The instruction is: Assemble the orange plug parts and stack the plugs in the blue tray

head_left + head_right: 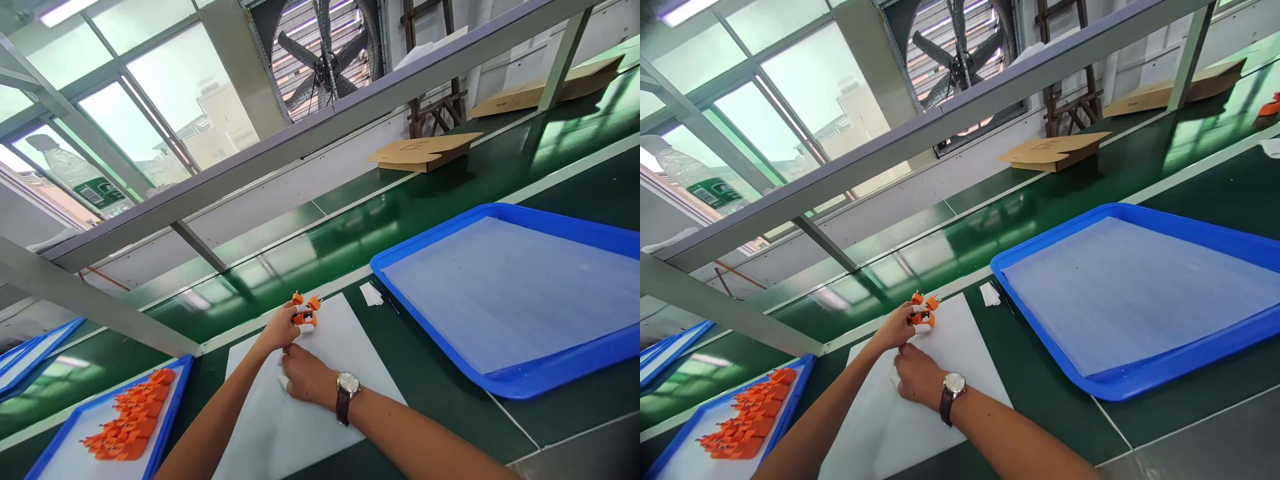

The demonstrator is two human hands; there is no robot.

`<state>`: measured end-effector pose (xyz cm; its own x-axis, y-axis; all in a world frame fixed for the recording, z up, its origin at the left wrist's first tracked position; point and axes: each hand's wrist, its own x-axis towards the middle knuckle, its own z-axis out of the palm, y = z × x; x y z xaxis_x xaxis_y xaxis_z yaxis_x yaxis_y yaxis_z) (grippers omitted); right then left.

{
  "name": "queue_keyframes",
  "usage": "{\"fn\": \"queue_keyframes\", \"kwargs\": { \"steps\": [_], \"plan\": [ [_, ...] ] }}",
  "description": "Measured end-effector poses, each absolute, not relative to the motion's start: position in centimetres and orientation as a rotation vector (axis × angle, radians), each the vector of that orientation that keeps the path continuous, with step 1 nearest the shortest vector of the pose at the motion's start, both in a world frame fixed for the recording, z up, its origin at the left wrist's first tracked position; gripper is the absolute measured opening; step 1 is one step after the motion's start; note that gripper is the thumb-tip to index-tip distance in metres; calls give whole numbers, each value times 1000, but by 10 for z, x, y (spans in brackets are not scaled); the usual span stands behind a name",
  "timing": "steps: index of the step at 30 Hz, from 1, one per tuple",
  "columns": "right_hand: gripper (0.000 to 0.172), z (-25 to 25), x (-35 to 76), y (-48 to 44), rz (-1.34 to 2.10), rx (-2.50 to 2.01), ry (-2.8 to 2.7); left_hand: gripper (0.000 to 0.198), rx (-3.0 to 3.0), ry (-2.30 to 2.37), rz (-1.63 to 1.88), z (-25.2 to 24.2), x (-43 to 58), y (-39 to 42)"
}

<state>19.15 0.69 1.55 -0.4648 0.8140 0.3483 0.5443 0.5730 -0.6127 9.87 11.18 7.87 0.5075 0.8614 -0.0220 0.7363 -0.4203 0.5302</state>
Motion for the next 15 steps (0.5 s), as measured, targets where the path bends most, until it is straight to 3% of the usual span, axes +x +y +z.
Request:
{"fn": "queue_keyframes", "kwargs": {
  "steps": [7,12,15],
  "plan": [
    [14,8,190,7,586,-969,-2208,40,2250,1267,436,83,76,96],
    [9,11,193,10,743,-958,-2014,78,2086,1268,825,88,35,58],
    [23,15,196,17,910,-975,-1805,85,2056,1326,966,81,15,27]
  ]
}}
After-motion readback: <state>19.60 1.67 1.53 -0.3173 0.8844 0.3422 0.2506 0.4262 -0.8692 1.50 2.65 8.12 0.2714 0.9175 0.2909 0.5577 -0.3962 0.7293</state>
